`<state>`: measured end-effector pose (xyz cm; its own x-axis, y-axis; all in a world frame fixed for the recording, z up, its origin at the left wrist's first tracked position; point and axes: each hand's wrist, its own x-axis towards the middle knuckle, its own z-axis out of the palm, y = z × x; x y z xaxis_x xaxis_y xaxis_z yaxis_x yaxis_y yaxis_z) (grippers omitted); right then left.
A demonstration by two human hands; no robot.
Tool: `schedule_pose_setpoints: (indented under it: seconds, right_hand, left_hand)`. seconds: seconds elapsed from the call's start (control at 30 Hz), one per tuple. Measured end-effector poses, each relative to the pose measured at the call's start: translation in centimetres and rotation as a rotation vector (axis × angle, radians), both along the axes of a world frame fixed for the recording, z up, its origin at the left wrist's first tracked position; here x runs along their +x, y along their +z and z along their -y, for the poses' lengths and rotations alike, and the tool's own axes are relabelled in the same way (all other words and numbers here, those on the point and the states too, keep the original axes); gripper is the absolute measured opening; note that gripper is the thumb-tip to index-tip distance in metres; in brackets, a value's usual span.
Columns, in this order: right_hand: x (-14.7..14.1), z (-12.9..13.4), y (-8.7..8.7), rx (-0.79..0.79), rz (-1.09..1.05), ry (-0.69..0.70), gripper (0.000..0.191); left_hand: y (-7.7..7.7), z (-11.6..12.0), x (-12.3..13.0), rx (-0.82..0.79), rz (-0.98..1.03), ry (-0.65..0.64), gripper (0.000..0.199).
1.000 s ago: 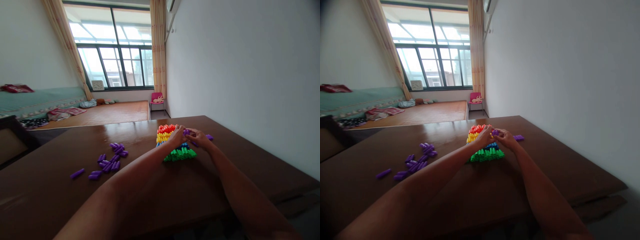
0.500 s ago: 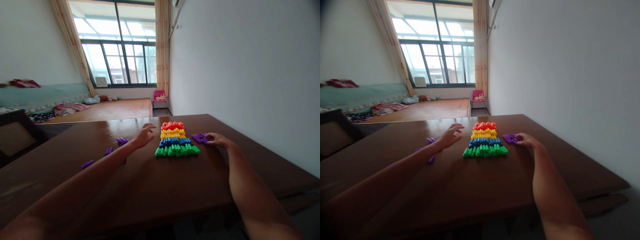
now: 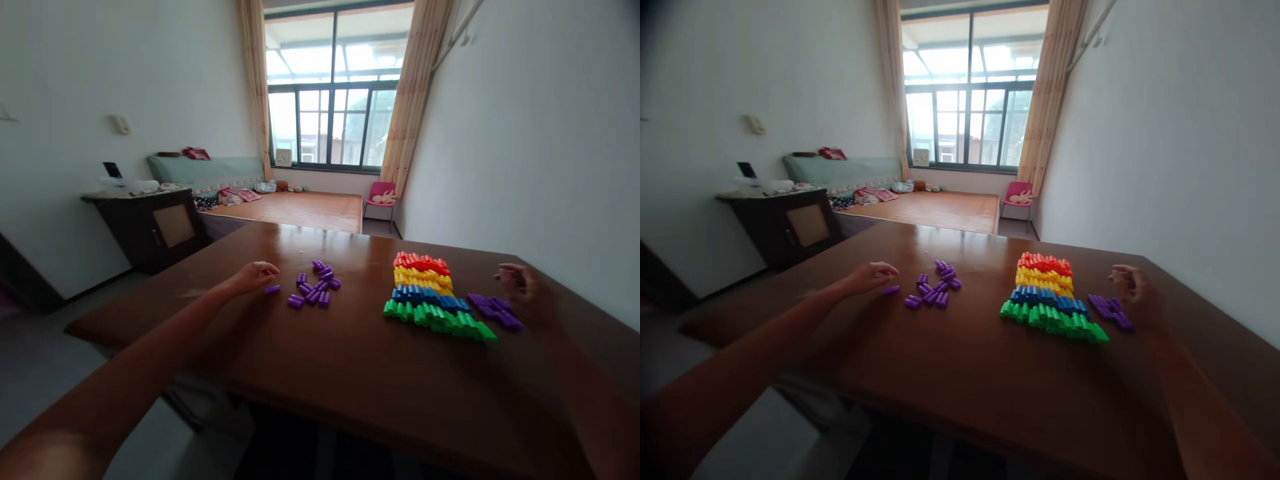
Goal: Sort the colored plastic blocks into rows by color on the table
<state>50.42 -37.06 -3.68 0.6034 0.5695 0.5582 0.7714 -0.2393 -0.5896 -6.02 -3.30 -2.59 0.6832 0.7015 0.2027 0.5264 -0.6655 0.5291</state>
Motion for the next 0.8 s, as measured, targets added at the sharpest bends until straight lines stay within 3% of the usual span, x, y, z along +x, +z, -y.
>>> schedule_pose_setpoints:
  seconds: [0.07,0.13,0.23,0.33,0.43,0.53,0.63,0.8]
  right_hand:
    - [-5.6,-3.4,1.3,-0.064,0.100,0.120,0.035]
    - [-11.9,-7.3,1.8,-0.187,0.150,0.353,0.030]
    - [-20.4,-13.2,1.3,-0.296,0.242,0.718,0.028]
    - [-25.2,-18.4,-0.1,-0.338,0.405,0.832,0.034]
    - [-26.7,-22.5,-1.3,-0.435,0.462,0.773,0.039]
    - [-26.8,-25.0,-1.8,-0.519,0.475,0.771,0.037]
    - [-27.0,-25.8,-1.7,-0.542,0.475,0.752,0.033]
    - [-27.7,-25.5,-1.2,-0.569,0.489,0.677,0.031]
  left_hand:
    - [-1.0,-0.1,0.2,-0.008,-0.003,-0.049,0.033]
    - [-1.8,-0.2,1.7,0.018,0.003,-0.125,0.030]
    - [-2.5,-0.3,5.0,0.084,-0.009,-0.232,0.033]
    - [-2.9,-0.2,7.4,0.121,-0.097,-0.247,0.041]
    - [-3.4,-0.2,7.9,0.141,-0.132,-0.269,0.041]
    - [-4.2,-0.6,7.4,0.144,-0.064,-0.275,0.033]
    - [-4.9,-1.0,7.0,0.155,-0.002,-0.265,0.031]
    - [-5.0,-0.9,7.1,0.194,-0.050,-0.076,0.026]
